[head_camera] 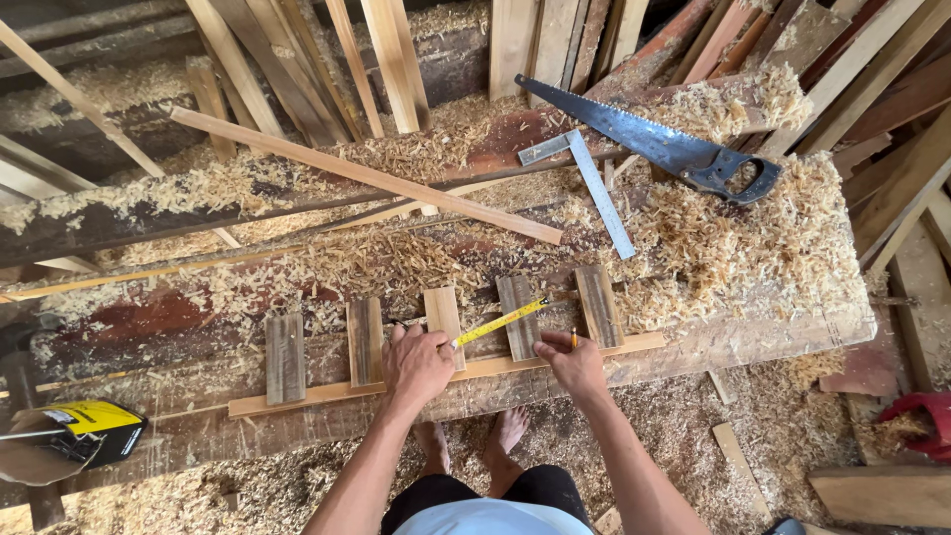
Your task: The person planes a small wood block with an electric planer, then arranges small wood pieces in a row on the workbench. They use a tape measure to measure the pieces and a pencil to mark measurements on the wood, repositioning pieces as they work.
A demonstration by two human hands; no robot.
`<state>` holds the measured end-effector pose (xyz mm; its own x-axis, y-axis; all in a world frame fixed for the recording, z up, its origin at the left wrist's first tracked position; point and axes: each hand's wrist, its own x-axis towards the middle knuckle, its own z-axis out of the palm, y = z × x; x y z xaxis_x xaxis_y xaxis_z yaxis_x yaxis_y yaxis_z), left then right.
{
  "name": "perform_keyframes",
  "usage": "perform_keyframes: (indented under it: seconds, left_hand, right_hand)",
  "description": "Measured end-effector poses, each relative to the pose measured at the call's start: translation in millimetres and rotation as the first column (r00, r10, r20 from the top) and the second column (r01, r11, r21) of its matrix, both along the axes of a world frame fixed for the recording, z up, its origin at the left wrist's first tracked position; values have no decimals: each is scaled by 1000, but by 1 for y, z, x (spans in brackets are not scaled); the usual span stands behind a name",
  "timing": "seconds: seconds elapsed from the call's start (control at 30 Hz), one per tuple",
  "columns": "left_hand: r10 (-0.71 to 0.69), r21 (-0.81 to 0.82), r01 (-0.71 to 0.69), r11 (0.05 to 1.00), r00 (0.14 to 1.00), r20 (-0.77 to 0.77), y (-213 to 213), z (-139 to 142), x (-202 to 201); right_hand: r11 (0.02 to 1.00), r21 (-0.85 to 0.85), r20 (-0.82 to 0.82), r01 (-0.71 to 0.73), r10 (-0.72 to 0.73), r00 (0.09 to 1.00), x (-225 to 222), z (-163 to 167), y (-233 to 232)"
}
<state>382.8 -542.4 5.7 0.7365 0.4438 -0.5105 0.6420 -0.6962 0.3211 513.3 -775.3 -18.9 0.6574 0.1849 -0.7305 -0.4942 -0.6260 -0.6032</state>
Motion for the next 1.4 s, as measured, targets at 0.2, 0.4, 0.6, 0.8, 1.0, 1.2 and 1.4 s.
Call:
perform_keyframes:
  seconds: [0.2, 0.4, 0.6, 0.8, 1.0, 1.2, 1.4]
  left_hand:
    - [55, -6, -55, 998, 997, -58, 3, 5, -4]
    - [45, -2, -45, 999, 997, -70, 6, 9, -9]
    - [54, 12, -54, 998, 999, -9, 5, 7, -16]
    - [3, 13, -3, 1000, 1000, -23, 8, 2, -16]
    - [-16, 4, 16, 1000, 1000, -7, 10, 2, -18]
    - [-17, 12, 18, 1000, 1000, -19, 10, 4, -17]
    - [19, 8, -19, 1000, 1000, -5, 17, 1, -23]
  right_hand:
    - [998, -59, 77, -19, 24, 997, 10, 2, 13]
    - [985, -173, 12, -2, 5, 1000, 15, 6, 31]
    - [974, -226, 129, 36, -7, 992, 5, 9, 36]
    - [984, -144, 120, 104, -87, 989, 5, 1, 35]
    - [989, -101, 144, 110, -95, 985, 4, -3, 33]
    - [988, -123, 142, 89, -71, 987, 5, 0, 34]
    - [985, -167, 272, 52, -5, 962, 3, 18, 31]
